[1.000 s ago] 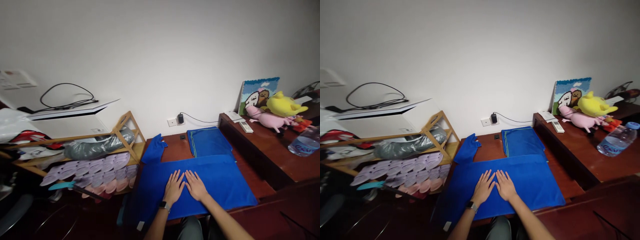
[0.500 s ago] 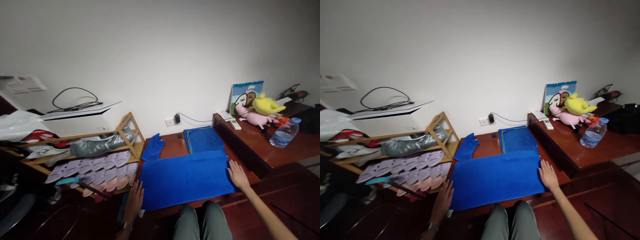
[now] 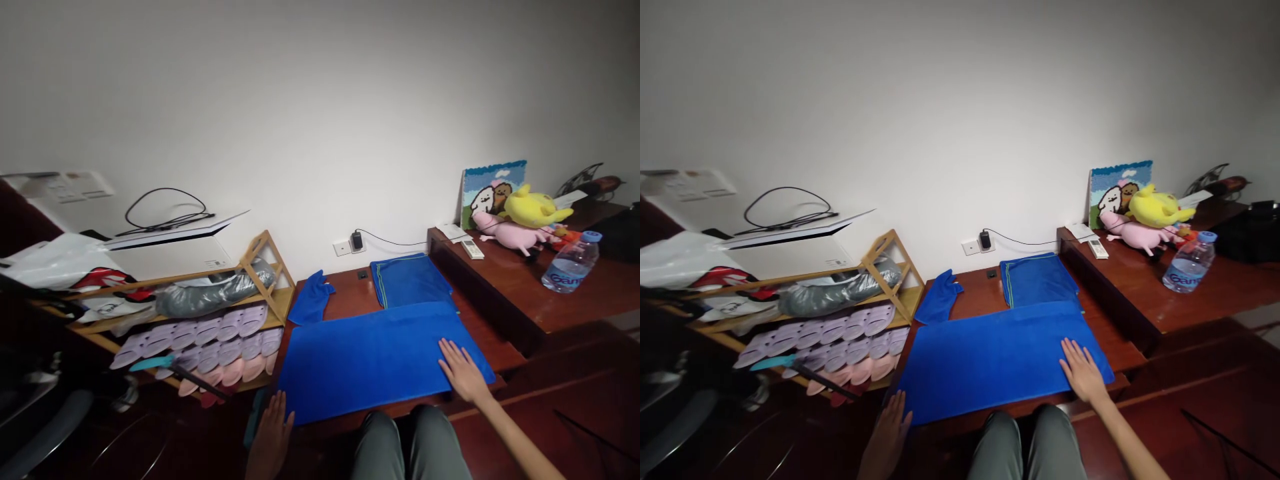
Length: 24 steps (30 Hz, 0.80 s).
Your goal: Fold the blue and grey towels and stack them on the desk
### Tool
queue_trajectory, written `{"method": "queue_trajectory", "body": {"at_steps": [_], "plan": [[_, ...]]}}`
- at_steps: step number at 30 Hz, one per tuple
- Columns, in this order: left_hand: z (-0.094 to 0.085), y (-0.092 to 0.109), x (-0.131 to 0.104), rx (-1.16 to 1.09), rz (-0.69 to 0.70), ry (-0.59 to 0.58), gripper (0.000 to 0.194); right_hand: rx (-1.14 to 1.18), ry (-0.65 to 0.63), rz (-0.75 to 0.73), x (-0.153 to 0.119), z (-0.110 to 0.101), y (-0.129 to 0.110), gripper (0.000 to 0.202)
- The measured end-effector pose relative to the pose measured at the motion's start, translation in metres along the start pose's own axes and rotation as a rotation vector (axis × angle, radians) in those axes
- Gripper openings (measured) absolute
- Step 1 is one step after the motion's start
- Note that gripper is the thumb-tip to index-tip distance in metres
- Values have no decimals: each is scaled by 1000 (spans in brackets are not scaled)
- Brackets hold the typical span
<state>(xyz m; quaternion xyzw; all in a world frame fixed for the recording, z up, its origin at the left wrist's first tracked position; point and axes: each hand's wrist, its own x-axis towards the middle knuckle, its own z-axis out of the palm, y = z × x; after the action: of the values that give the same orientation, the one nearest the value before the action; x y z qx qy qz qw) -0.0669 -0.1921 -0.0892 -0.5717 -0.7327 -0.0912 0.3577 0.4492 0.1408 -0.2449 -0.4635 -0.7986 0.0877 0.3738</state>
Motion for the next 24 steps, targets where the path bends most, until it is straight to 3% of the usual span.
{"method": "queue_trajectory", "body": {"at_steps": [3, 8, 12, 15, 17, 20, 21, 24], "plan": [[2, 2, 1, -23, 17, 41, 59, -27, 1, 71, -4, -11, 44, 71], [8, 7, -1, -39, -17, 118, 59, 99, 6, 116, 12, -28, 65, 69], [5, 4, 0, -102, -39, 136, 56, 296, 79, 214, 63, -46, 77, 58], [-3, 23, 12, -144, -122, 224, 54, 355, 141, 266, 114, -53, 88, 56], [-11, 64, 24, -185, -156, 307, 49, 375, 149, 283, 143, -51, 93, 54], [-20, 170, 43, -318, -15, 325, 34, 411, 148, 325, 166, -40, 95, 52], [-22, 213, 48, -386, 89, 256, 32, 416, 153, 348, 169, -35, 94, 52], [-24, 344, 63, -582, 472, -102, 33, 420, 175, 407, 166, -22, 94, 52]]}}
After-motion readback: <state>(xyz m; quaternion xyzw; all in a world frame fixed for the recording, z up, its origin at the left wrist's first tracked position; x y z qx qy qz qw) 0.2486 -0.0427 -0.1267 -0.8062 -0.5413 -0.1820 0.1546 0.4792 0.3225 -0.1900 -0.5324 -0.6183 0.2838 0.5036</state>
